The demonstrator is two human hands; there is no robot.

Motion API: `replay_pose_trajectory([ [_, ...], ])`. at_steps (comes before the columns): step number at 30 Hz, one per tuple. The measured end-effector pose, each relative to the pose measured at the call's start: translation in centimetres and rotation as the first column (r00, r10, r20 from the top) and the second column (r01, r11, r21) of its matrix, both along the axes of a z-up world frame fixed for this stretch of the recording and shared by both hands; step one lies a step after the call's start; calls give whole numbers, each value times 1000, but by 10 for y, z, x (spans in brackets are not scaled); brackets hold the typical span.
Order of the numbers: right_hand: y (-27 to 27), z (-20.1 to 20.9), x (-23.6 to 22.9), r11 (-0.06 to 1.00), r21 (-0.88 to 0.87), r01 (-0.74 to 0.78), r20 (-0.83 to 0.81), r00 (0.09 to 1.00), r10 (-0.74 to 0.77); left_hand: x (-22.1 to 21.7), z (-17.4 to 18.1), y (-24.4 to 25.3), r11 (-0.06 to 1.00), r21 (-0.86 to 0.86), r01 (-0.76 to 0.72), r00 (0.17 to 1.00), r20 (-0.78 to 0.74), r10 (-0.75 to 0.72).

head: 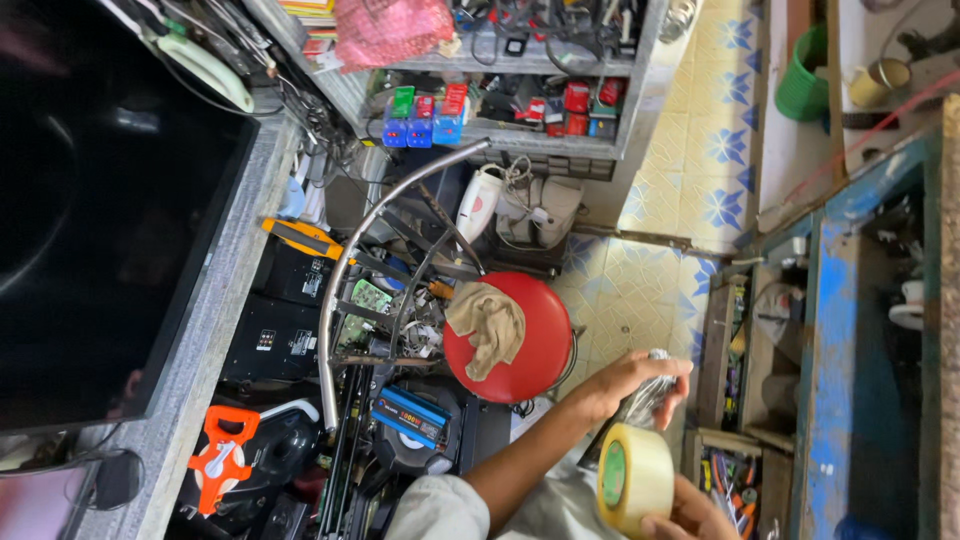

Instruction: The person wraps a black remote control with clear packing tape. They pull tape from a roll, wrap it around the remote multiple times, and smooth it down with their fingers. The person also briefly reaches for a small item on a shelf before returning to the workbench to continue wrapping.

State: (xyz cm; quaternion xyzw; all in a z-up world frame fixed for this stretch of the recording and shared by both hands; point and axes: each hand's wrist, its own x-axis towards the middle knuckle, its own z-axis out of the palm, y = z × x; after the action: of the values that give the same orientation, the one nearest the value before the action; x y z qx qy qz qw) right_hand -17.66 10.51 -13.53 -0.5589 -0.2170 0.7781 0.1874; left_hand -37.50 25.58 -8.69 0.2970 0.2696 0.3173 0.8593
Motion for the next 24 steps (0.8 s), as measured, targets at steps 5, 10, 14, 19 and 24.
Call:
replay_pose_trajectory([
  [5, 39, -13, -11, 922, -111, -372, 168, 907, 386, -11, -42, -7, 998, 62, 16, 993, 112, -23],
  [10, 63, -118, 11, 657, 303, -691, 185, 719, 670, -29, -33, -7, 996, 78, 42, 992, -119, -32],
  [14, 146, 4, -23, 441, 416, -795, 212, 557, 803, -28, -66, -8, 977, 162, 139, 986, -115, -122],
  [19, 238, 175, -73, 145, 538, -830, 268, 331, 905, -28, -77, -15, 986, 28, 162, 967, -205, -153],
  [24, 329, 159, -120, 160, 695, -701, 284, 472, 834, -61, -49, -18, 988, 58, 146, 962, -240, -128],
])
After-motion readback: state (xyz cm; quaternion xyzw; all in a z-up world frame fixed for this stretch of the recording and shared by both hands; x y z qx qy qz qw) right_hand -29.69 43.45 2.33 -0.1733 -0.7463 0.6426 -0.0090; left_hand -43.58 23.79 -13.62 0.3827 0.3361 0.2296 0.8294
